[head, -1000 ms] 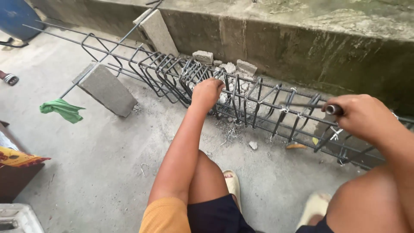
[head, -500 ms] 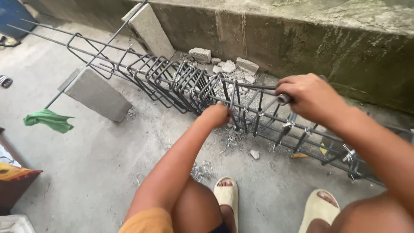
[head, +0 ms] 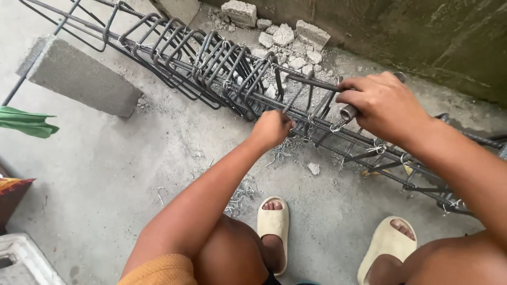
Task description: The person sits on the floor and uses a metal hook tool to twist wire ties around the intersections of a rebar cage. They repeatedly pick up wire ties from a pile on the ground, wrap them around the rebar bars, and twist them tight to secure the structure.
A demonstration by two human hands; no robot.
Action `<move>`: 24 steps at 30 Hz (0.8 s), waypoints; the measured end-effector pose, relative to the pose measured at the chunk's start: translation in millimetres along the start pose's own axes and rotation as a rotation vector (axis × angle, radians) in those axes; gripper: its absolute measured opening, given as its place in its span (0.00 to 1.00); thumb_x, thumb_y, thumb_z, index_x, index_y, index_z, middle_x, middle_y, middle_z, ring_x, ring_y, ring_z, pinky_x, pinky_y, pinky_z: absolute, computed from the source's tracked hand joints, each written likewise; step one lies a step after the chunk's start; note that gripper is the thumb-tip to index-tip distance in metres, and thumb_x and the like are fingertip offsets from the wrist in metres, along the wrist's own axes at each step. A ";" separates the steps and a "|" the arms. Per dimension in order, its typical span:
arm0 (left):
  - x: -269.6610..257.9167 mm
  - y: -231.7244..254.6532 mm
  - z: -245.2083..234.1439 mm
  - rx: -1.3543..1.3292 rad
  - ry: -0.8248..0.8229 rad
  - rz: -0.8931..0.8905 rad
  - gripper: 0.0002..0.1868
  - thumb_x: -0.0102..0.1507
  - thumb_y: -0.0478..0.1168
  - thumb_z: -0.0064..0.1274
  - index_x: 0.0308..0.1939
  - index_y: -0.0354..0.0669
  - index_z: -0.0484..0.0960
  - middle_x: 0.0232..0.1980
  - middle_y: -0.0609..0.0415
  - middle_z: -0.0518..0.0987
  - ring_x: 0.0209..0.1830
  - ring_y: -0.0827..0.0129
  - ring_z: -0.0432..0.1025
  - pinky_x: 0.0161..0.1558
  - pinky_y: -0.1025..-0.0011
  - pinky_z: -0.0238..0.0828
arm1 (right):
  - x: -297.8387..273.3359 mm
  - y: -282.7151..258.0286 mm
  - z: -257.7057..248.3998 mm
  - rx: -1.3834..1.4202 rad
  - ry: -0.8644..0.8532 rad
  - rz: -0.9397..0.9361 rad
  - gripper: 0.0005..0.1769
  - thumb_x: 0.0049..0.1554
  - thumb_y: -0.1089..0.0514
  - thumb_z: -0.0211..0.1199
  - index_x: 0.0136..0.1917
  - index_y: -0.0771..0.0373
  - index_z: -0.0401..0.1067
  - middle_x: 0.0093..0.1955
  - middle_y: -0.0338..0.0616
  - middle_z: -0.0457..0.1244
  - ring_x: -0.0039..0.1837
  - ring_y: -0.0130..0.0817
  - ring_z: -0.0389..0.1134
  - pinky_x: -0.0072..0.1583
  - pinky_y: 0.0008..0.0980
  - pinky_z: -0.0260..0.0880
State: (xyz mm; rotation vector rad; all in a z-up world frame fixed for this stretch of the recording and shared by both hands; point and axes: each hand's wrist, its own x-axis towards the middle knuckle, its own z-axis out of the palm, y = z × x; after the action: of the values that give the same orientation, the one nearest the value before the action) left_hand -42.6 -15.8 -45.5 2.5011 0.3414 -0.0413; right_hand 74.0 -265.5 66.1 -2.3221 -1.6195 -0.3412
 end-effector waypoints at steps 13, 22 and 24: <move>-5.8 16.6 4.5 0.026 -0.004 -0.097 0.14 0.67 0.40 0.53 0.35 0.33 0.88 0.29 0.42 0.85 0.24 0.54 0.77 0.35 0.60 0.77 | -27.5 -9.4 -26.9 0.011 0.164 -0.002 0.14 0.54 0.67 0.69 0.53 0.56 0.80 0.64 0.40 0.72 0.59 0.35 0.72 0.65 0.41 0.70; 4.1 11.8 19.3 -0.007 0.082 -0.109 0.16 0.65 0.44 0.54 0.33 0.34 0.87 0.29 0.41 0.83 0.27 0.48 0.77 0.37 0.57 0.76 | -48.2 -21.3 -51.4 0.109 0.171 0.095 0.23 0.46 0.75 0.62 0.53 0.61 0.80 0.65 0.39 0.70 0.62 0.37 0.71 0.64 0.41 0.66; 6.1 17.5 16.6 0.001 0.039 -0.117 0.14 0.65 0.41 0.54 0.35 0.34 0.88 0.29 0.43 0.84 0.26 0.52 0.77 0.37 0.59 0.76 | -47.3 -19.3 -44.3 0.102 0.135 0.107 0.20 0.48 0.73 0.65 0.52 0.58 0.81 0.64 0.40 0.71 0.63 0.37 0.71 0.69 0.43 0.68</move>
State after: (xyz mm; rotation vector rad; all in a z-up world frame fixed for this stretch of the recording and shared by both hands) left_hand -31.4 -37.7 -49.8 2.4834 0.5032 -0.0395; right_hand 38.5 -316.6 92.5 -2.2474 -1.4101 -0.3738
